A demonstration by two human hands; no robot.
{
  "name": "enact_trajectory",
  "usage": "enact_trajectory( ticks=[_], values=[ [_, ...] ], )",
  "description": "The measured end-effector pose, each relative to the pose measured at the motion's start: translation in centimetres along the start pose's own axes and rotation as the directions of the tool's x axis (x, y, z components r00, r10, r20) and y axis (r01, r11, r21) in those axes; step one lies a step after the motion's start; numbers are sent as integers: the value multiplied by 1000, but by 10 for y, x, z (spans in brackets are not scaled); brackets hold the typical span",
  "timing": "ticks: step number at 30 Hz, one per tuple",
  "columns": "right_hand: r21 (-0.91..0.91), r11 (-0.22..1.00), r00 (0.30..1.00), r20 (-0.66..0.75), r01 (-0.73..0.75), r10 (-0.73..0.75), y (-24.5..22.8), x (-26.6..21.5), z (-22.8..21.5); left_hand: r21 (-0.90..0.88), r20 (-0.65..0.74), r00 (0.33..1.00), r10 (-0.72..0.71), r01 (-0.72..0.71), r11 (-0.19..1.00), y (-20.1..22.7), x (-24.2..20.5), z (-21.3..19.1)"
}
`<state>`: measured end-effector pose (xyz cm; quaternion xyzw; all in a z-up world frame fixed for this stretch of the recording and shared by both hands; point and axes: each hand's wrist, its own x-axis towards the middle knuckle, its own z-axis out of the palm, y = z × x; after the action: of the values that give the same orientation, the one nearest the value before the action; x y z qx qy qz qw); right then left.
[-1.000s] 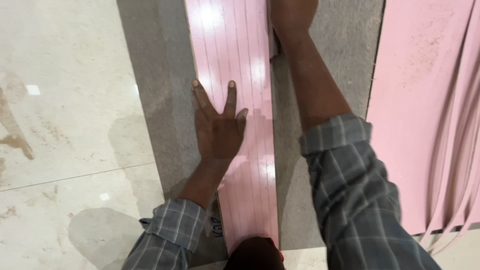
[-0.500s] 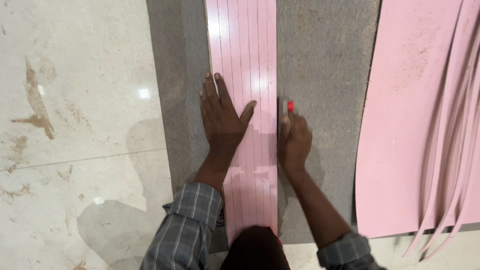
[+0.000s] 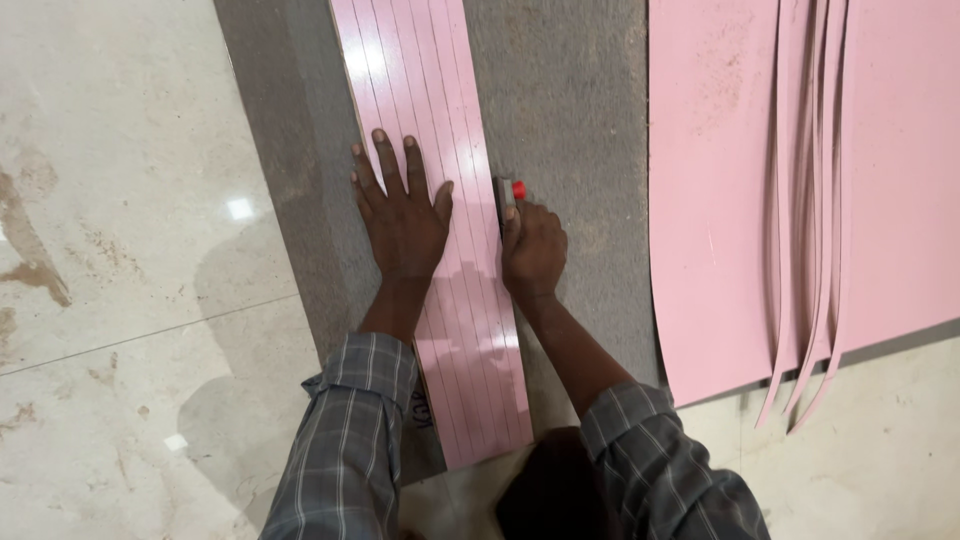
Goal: The person cuts a long pink foam sheet into thin strips using a utility knife and a straight edge. They align the sheet, score along the lines, and snap off the strips, repeating the process for multiple pieces.
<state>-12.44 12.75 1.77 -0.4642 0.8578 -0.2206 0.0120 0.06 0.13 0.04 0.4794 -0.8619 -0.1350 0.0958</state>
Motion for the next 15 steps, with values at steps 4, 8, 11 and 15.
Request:
enact_trajectory(
  ticks=[4, 8, 11, 15],
  values=[
    [-39, 999, 999, -7, -34, 33, 1, 1, 8, -3, -19, 1000, 5, -5, 1000, -2, 1, 5],
    [-33, 998, 999, -9, -54, 54, 5, -6, 8, -26, -15, 1000, -21, 21, 999, -3, -4, 13],
    [3, 996, 996, 21, -86, 86, 11, 0, 15, 19, -58, 998, -19, 20, 1000, 3, 4, 16],
    [24, 996, 996, -13, -83, 83, 15, -6, 23, 54, -88, 988, -129, 134, 990, 28, -12, 11]
  ],
)
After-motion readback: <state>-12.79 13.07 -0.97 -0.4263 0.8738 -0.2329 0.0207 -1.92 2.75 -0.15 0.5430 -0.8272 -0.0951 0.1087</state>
